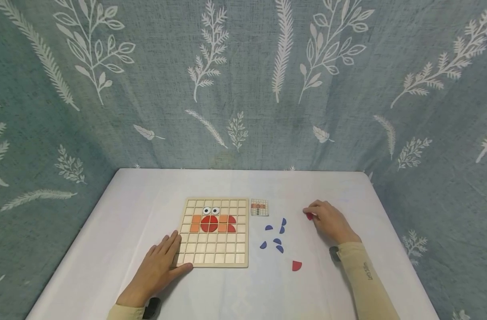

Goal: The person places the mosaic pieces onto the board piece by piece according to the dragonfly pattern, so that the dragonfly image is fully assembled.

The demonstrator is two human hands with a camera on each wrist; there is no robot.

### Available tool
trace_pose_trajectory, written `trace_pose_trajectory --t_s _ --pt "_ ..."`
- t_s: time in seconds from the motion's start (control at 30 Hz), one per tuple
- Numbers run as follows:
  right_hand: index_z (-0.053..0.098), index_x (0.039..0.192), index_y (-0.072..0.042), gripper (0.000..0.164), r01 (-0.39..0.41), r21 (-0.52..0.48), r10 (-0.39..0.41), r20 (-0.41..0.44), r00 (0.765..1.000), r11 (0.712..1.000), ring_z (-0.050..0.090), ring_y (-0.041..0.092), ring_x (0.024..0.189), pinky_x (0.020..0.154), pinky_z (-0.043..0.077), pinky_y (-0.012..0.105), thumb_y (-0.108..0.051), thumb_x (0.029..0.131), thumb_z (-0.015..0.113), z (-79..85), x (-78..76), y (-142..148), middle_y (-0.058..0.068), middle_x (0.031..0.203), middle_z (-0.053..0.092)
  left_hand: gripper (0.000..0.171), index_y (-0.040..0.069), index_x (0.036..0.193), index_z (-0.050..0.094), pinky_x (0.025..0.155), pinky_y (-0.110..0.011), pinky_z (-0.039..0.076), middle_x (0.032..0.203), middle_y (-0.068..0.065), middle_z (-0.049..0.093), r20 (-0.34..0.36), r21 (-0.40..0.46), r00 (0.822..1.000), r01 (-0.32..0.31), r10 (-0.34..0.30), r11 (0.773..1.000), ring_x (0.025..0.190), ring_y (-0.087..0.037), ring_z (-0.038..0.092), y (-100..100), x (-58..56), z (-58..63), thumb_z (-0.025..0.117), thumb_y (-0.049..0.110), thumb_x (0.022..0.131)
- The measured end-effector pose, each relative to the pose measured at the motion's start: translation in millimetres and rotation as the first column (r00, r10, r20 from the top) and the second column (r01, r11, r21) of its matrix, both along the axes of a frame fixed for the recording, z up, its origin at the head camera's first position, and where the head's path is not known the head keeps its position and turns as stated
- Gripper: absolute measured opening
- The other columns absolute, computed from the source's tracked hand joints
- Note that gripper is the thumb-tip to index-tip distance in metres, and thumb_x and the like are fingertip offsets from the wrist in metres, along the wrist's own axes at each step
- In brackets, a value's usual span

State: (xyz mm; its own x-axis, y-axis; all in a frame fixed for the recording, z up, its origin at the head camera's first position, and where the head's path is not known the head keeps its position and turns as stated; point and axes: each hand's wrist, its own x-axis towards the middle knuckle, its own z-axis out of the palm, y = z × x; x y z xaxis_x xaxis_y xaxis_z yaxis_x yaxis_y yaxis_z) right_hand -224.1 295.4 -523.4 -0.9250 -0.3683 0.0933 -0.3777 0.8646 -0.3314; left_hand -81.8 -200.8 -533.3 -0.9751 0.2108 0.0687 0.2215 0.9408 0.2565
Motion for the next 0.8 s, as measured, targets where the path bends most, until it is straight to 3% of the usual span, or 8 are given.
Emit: trace_pose_trajectory --t_s 0.17,0.53,0.8 --pt "0.076 0.116 -0.005 0.027 0.052 0.002 -0.052 0.018 0.998 0.999 0.062 0.036 0.109 0.099 0.05 0.057 -0.001 0.089 0.072 2.6 2.6 1.1 0.014 0.111 0.067 0.089 -0.006 0.149 0.044 0.109 -0.065 0.036 0.155 -0.023 0.042 -0.014 -0.003 1.0 0.005 -0.005 1.0 0.141 -0.045 0.04 0.5 0.0 -0.4 0.065 0.059 0.092" --pt "0.076 0.113 -0.007 0.025 0.083 -0.013 -0.082 0.083 0.993 0.996 0.064 0.031 0.104 0.096 0.052 0.056 -0.011 0.089 0.077 6.7 8.2 1.3 0.007 0.107 0.068 0.089 -0.007 0.149 0.043 0.11 -0.066 0.035 0.156 -0.023 0.041 -0.017 -0.003 1.0 0.004 -0.004 1.0 0.141 -0.046 0.039 0.6 1.0 1.9 0.064 0.059 0.092" --pt "0.077 0.108 -0.008 0.022 0.087 -0.032 -0.084 0.066 0.994 0.996 0.066 0.028 0.097 0.092 0.053 0.055 -0.013 0.086 0.08 4.1 9.2 -1.2 0.004 0.1 0.069 0.09 -0.006 0.149 0.043 0.11 -0.066 0.035 0.156 -0.023 0.04 -0.011 0.003 1.0 0.001 -0.001 1.0 0.142 -0.046 0.039 0.3 0.8 -0.6 0.064 0.06 0.092"
